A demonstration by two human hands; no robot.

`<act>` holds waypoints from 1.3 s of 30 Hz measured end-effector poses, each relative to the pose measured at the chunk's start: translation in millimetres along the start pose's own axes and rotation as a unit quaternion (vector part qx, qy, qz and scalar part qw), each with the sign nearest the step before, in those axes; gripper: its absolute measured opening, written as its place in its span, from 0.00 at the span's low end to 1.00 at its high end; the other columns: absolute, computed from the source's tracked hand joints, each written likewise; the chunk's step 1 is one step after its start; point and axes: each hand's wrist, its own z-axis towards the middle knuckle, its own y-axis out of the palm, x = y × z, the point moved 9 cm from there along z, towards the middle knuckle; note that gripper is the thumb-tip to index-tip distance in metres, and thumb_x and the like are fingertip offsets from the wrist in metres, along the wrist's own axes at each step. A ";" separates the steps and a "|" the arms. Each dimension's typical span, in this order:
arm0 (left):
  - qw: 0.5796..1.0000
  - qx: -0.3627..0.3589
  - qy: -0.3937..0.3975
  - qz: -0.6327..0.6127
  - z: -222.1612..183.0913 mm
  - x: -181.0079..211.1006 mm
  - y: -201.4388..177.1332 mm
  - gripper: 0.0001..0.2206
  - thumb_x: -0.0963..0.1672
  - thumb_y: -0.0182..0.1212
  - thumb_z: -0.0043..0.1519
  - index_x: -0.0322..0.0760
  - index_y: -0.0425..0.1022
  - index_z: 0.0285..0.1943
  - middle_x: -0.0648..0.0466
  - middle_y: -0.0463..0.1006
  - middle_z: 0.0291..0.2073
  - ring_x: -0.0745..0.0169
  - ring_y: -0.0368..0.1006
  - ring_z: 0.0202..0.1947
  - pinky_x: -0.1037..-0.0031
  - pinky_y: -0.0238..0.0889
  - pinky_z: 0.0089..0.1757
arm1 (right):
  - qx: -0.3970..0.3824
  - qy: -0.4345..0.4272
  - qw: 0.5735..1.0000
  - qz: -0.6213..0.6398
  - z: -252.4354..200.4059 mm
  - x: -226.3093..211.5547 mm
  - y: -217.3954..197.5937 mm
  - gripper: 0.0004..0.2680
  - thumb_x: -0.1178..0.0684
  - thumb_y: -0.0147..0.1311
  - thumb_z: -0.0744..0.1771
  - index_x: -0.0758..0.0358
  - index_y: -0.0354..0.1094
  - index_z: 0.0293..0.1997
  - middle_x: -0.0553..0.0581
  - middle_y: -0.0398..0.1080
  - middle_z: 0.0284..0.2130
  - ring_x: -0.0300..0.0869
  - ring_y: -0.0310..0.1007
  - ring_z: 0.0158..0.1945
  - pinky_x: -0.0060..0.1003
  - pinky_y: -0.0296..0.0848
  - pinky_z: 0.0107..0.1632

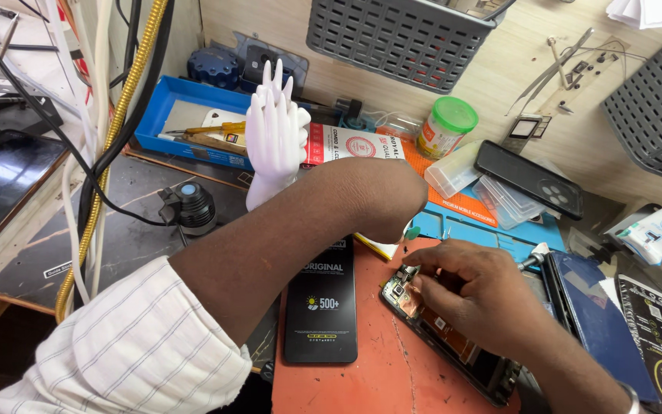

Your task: The person replaces a smartphone battery. They remove the old battery, peel off protective film from a new battery, place it into the phone chassis, and connect the battery ribbon cable.

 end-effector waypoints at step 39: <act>0.998 -0.044 -0.026 -0.027 -3.2 4.0 2.9 0.15 0.49 0.66 0.59 0.37 0.82 0.48 0.45 0.82 0.44 0.49 0.80 0.45 0.59 0.73 0.46 | -0.041 -0.183 0.971 -0.148 -10.6 -16.9 9.2 0.15 0.57 0.59 0.62 0.53 0.75 0.54 0.55 0.74 0.43 0.45 0.79 0.38 0.40 0.78 0.38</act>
